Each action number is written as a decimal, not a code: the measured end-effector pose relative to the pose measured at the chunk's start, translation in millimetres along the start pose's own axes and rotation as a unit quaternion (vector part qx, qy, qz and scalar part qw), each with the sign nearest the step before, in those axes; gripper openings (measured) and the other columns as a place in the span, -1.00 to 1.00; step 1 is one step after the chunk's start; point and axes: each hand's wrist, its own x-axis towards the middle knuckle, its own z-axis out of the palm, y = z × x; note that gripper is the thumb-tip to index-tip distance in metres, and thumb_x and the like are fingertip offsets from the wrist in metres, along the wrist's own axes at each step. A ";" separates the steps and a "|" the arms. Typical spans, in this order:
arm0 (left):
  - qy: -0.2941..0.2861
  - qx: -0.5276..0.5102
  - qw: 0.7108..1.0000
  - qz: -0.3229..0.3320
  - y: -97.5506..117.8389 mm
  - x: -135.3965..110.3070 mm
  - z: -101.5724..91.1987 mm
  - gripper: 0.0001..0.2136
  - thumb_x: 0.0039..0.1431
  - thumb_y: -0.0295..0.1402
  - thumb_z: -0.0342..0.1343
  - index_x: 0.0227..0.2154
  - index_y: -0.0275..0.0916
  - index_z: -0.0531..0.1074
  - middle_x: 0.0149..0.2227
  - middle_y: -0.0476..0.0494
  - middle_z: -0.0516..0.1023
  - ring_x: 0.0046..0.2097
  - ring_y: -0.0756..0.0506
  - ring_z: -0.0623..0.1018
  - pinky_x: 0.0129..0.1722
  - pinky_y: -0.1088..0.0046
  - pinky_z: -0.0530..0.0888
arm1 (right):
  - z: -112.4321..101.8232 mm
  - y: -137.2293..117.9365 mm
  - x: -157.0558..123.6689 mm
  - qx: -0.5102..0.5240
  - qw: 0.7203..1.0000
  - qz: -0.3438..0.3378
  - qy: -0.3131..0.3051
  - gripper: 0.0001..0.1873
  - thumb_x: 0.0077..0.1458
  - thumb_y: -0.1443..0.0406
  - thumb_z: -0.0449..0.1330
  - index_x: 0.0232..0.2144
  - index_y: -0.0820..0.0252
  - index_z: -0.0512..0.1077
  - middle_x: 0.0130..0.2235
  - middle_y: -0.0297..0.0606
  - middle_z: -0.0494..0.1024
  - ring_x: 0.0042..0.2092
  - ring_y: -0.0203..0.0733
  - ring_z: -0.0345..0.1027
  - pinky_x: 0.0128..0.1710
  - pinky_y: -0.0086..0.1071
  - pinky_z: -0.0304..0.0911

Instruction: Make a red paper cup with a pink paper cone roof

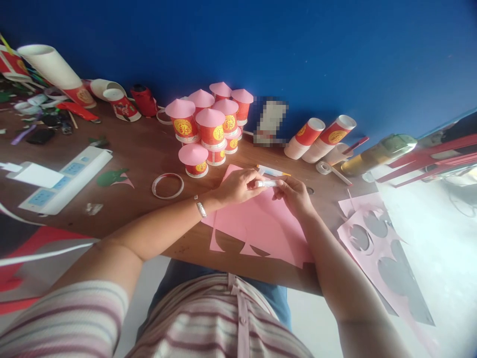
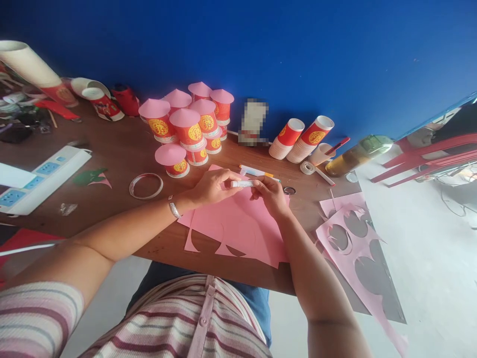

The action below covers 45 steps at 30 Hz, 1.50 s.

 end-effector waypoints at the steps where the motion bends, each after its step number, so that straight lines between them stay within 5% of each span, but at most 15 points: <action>1: 0.001 -0.002 1.000 -0.003 0.6 0.2 -0.3 -0.90 0.31 -0.31 0.27 -0.22 -0.21 0.52 -0.25 -0.10 0.72 -0.29 -0.04 0.65 -0.25 0.41 0.53 | -0.5 -0.4 0.2 0.007 1.000 0.000 0.009 -0.53 -0.05 -0.09 0.54 -0.37 0.17 0.60 -0.54 -0.43 0.50 -0.54 -0.35 0.32 -0.45 -0.33 0.51; 7: 0.019 -0.017 1.000 -0.015 4.5 1.6 -3.2 -0.89 0.26 -0.32 0.31 -0.22 -0.21 0.57 -0.23 -0.08 0.73 -0.28 -0.02 0.66 -0.25 0.45 0.54 | -7.4 -0.7 1.1 0.013 1.000 0.007 0.022 -0.49 -0.22 -0.02 0.63 -0.34 0.13 0.60 -0.33 -0.32 0.69 -0.34 -0.20 0.60 -0.16 -0.18 0.62; 15: 0.003 -0.043 0.998 -0.042 1.6 0.6 0.7 -0.89 0.27 -0.31 0.30 -0.21 -0.20 0.56 -0.29 -0.05 0.70 -0.37 0.00 0.60 -0.31 0.46 0.52 | -7.9 1.2 0.8 -0.005 0.999 0.034 -0.014 -0.48 -0.08 -0.10 0.54 -0.28 0.16 0.62 -0.42 -0.33 0.63 -0.39 -0.24 0.52 -0.29 -0.24 0.61; 19: -0.028 -0.059 0.996 -0.064 -9.4 4.2 1.1 -0.79 0.20 -0.29 0.38 -0.16 -0.21 0.54 -0.27 -0.06 0.66 -0.35 0.01 0.59 -0.33 0.49 0.52 | -15.5 5.9 5.6 -0.013 0.999 0.004 0.052 -0.46 -0.12 -0.10 0.55 -0.29 0.16 0.58 -0.42 -0.36 0.59 -0.40 -0.26 0.51 -0.28 -0.24 0.62; 25: -0.062 0.061 0.989 -0.117 -28.5 22.2 0.2 -0.72 0.20 -0.34 0.37 -0.05 -0.24 0.53 -0.12 -0.14 0.61 -0.29 -0.04 0.60 -0.22 0.39 0.53 | -25.9 12.9 14.3 -0.009 0.982 -0.057 0.182 -0.44 -0.17 -0.10 0.55 -0.29 0.13 0.53 -0.45 -0.41 0.57 -0.39 -0.25 0.52 -0.25 -0.26 0.59; 30: -0.141 0.153 0.973 -0.095 -31.1 42.4 9.4 -0.74 0.27 -0.37 0.24 0.00 -0.19 0.58 -0.08 -0.19 0.58 -0.19 -0.15 0.61 -0.26 0.37 0.47 | -25.8 13.4 14.1 0.005 0.984 -0.041 0.172 -0.45 -0.18 -0.09 0.54 -0.31 0.13 0.52 -0.44 -0.39 0.58 -0.38 -0.24 0.51 -0.21 -0.20 0.60; 34: -0.159 0.166 0.969 -0.095 -30.4 46.6 14.7 -0.85 0.28 -0.41 0.14 -0.21 -0.20 0.63 -0.19 -0.18 0.57 -0.32 -0.13 0.54 -0.39 0.38 0.35 | -27.7 11.2 13.5 0.013 0.987 -0.039 0.156 -0.45 -0.15 -0.11 0.53 -0.32 0.13 0.50 -0.43 -0.37 0.57 -0.39 -0.24 0.50 -0.22 -0.22 0.59; 41: -0.044 -0.036 0.982 -0.180 -39.9 37.0 12.5 -0.88 0.23 -0.29 0.26 -0.28 -0.22 0.50 -0.27 -0.11 0.61 -0.28 -0.07 0.58 -0.30 0.41 0.46 | -27.9 12.7 15.1 0.027 0.985 -0.044 0.162 -0.44 -0.17 -0.10 0.54 -0.29 0.13 0.51 -0.43 -0.39 0.57 -0.38 -0.26 0.49 -0.24 -0.25 0.57; 45: -0.013 -0.314 0.909 -0.273 -38.2 36.0 9.4 -0.67 0.12 -0.15 0.39 -0.23 -0.27 0.47 -0.24 -0.16 0.67 -0.23 -0.07 0.65 -0.13 0.29 0.59 | -24.1 15.3 14.9 0.013 0.986 -0.035 0.164 -0.41 -0.18 -0.12 0.54 -0.29 0.13 0.51 -0.44 -0.41 0.57 -0.40 -0.26 0.50 -0.23 -0.24 0.57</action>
